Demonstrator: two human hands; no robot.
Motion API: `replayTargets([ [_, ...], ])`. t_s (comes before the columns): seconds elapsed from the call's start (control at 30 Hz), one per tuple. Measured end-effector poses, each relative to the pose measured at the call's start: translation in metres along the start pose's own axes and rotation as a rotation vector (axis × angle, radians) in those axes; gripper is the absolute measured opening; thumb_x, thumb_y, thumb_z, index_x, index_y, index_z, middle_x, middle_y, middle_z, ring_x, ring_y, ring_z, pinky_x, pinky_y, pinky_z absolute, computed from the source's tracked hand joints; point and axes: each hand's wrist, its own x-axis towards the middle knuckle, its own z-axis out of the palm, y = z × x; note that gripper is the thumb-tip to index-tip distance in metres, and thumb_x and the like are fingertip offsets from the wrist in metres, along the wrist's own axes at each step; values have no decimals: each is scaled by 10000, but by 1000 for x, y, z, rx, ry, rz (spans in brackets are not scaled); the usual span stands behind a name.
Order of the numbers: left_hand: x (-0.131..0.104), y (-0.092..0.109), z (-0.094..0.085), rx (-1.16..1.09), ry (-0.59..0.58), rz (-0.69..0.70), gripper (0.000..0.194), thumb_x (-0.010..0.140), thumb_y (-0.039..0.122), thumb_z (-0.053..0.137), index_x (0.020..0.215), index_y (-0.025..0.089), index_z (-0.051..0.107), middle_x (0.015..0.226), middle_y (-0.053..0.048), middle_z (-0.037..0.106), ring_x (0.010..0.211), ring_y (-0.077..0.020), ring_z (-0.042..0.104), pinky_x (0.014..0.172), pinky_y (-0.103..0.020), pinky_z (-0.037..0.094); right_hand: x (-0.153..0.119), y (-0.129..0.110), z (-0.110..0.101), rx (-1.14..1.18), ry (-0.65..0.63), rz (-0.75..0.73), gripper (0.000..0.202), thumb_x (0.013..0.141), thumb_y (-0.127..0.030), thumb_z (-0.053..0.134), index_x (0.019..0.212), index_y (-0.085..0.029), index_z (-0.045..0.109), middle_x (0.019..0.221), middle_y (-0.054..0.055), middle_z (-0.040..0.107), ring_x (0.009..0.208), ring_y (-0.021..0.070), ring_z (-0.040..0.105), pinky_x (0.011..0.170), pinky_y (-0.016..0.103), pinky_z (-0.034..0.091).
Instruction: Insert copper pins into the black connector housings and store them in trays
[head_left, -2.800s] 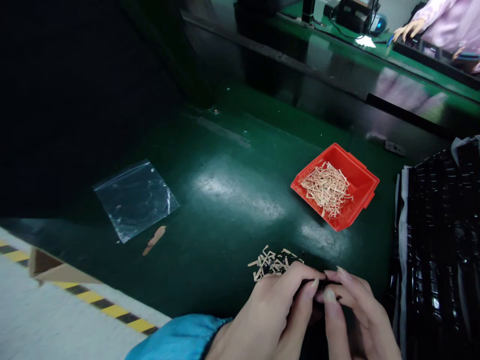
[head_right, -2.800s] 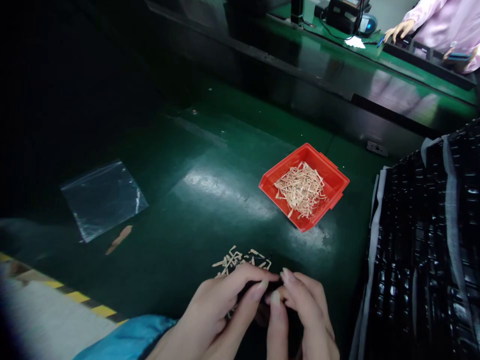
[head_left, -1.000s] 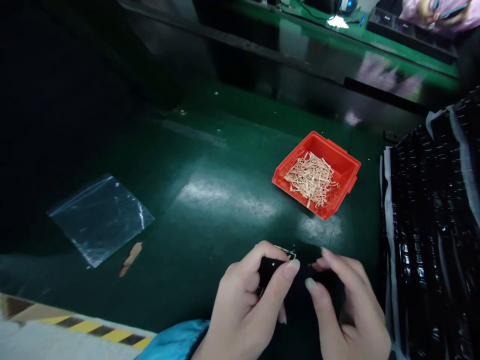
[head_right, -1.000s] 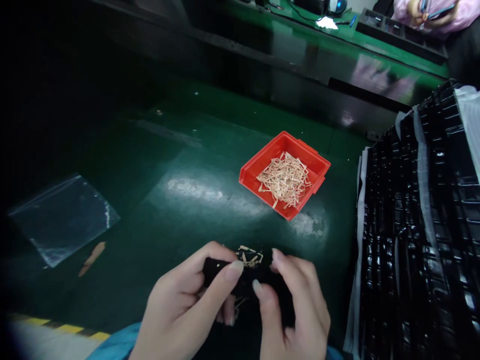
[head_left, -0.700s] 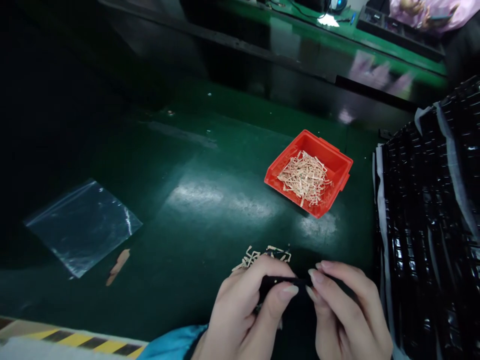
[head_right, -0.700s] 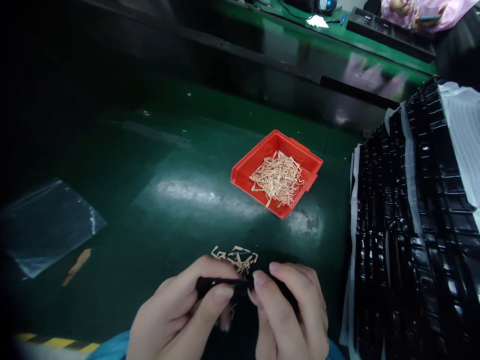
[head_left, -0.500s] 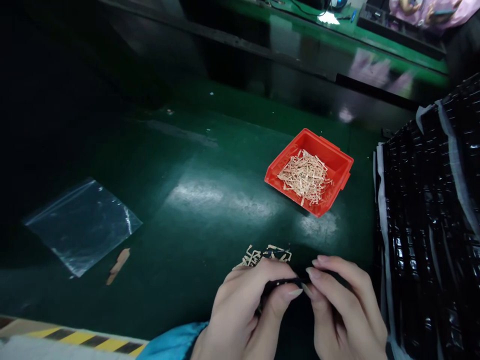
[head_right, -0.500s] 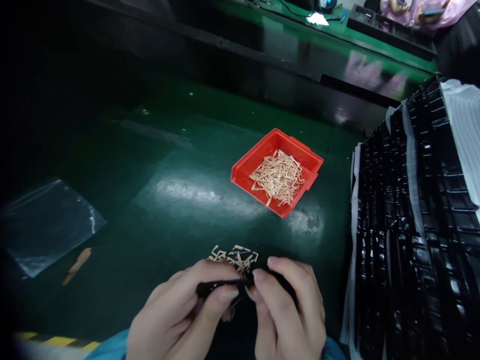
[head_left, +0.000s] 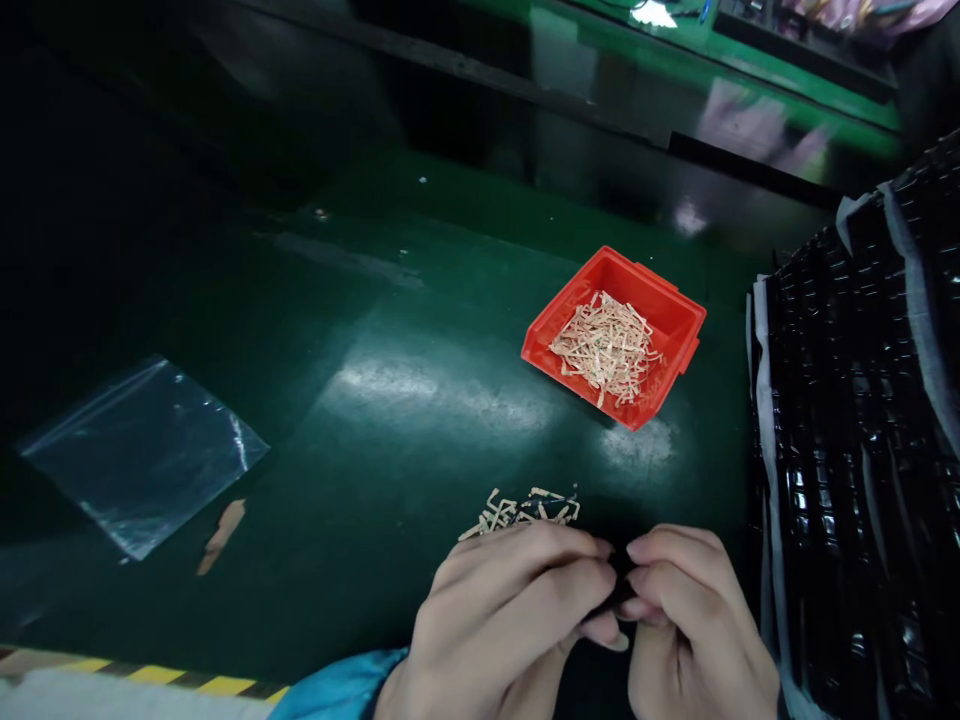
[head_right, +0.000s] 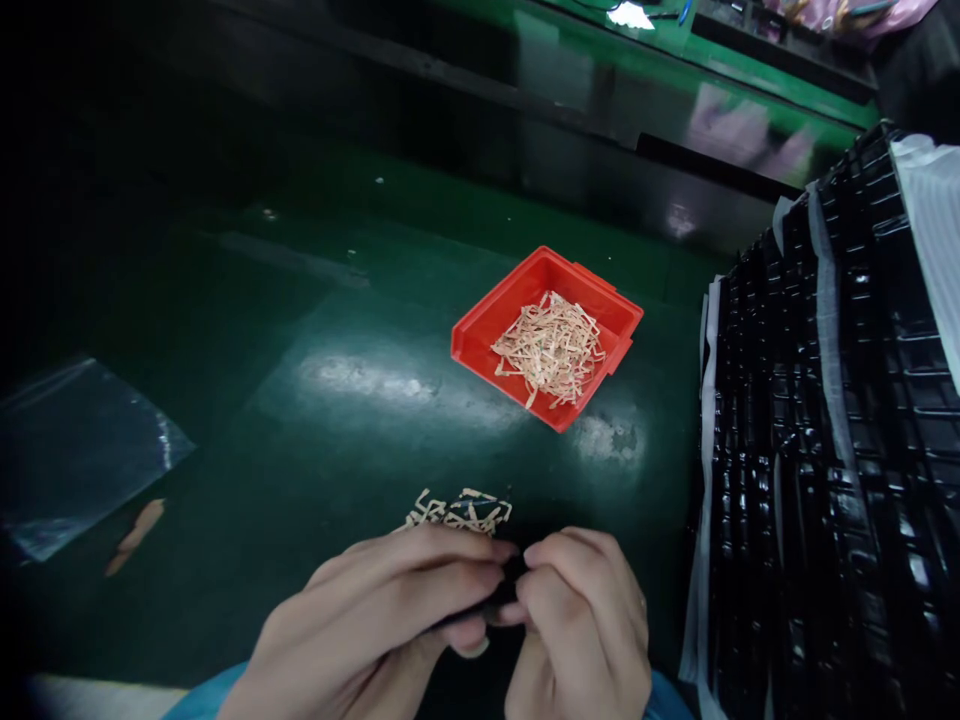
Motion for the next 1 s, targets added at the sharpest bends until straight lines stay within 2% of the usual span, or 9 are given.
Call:
replayTargets([
  [0.13, -6, 1, -1, 12, 18, 26, 279, 1166, 228, 579, 979, 181, 782, 991, 5, 846, 856, -51, 810, 867, -111, 597, 2, -3, 3, 95, 13, -24, 347, 873, 162, 548, 962, -153, 665, 1005, 3, 705, 1004, 92, 717, 797, 160, 667],
  [0.27, -4, 2, -7, 39, -10, 12, 231, 1159, 218, 600, 1010, 178, 772, 973, 14, 879, 876, -57, 819, 894, -111, 602, 2, -7, 10, 253, 232, 98, 351, 888, 135, 575, 1048, -156, 688, 1024, -1, 708, 1006, 108, 718, 838, 212, 671],
  [0.43, 2, 2, -13, 34, -92, 48, 232, 1176, 292, 581, 1058, 187, 751, 877, 32, 871, 877, -70, 829, 895, -131, 613, 0, -7, 3, 270, 121, 87, 642, 808, 190, 659, 1328, -187, 662, 958, -20, 781, 918, 154, 754, 828, 313, 697],
  [0.53, 0, 1, -11, 35, -64, 49, 275, 1173, 362, 598, 1022, 197, 758, 882, 30, 867, 884, -73, 827, 899, -137, 600, 0, -10, 4, 228, 154, 116, 413, 971, 62, 649, 1254, -238, 678, 839, -27, 784, 830, 163, 756, 777, 320, 696],
  [0.6, -2, -1, -8, 16, -44, 47, 200, 1145, 307, 659, 1020, 188, 762, 896, 28, 857, 879, -70, 813, 900, -138, 589, 1, -12, 8, 178, 245, 128, 170, 1100, -121, 607, 1131, -256, 706, 741, -26, 750, 744, 168, 735, 724, 319, 681],
  [0.63, -3, -2, -7, 3, -42, 49, 164, 1129, 276, 683, 1022, 183, 765, 919, 24, 849, 878, -68, 805, 901, -141, 585, 2, -12, 11, 151, 274, 121, 158, 1127, -177, 584, 1069, -260, 706, 709, -29, 730, 719, 165, 722, 714, 312, 671],
  [0.77, -6, -4, -2, -55, -26, 39, 185, 1128, 203, 655, 983, 159, 761, 1000, 0, 797, 853, -62, 778, 858, -151, 578, 0, -16, 18, 119, 184, 74, 164, 1093, -130, 619, 1008, -251, 690, 730, -44, 724, 762, 143, 719, 766, 272, 665],
  [0.9, -5, -2, 2, -93, -38, 3, 187, 1135, 175, 615, 998, 145, 738, 998, -18, 766, 838, -87, 766, 796, -181, 580, -9, -15, 18, 129, 309, 201, 235, 1040, -66, 612, 1008, -260, 741, 764, 21, 707, 764, 197, 707, 688, 340, 681],
  [1.0, -1, 1, 3, -90, -75, -5, 199, 1142, 153, 572, 1003, 152, 715, 950, -26, 745, 803, -97, 759, 736, -190, 573, -11, -11, 10, 114, 153, 156, 248, 955, -186, 805, 1166, -312, 774, 815, 49, 748, 892, 286, 767, 719, 433, 722],
])
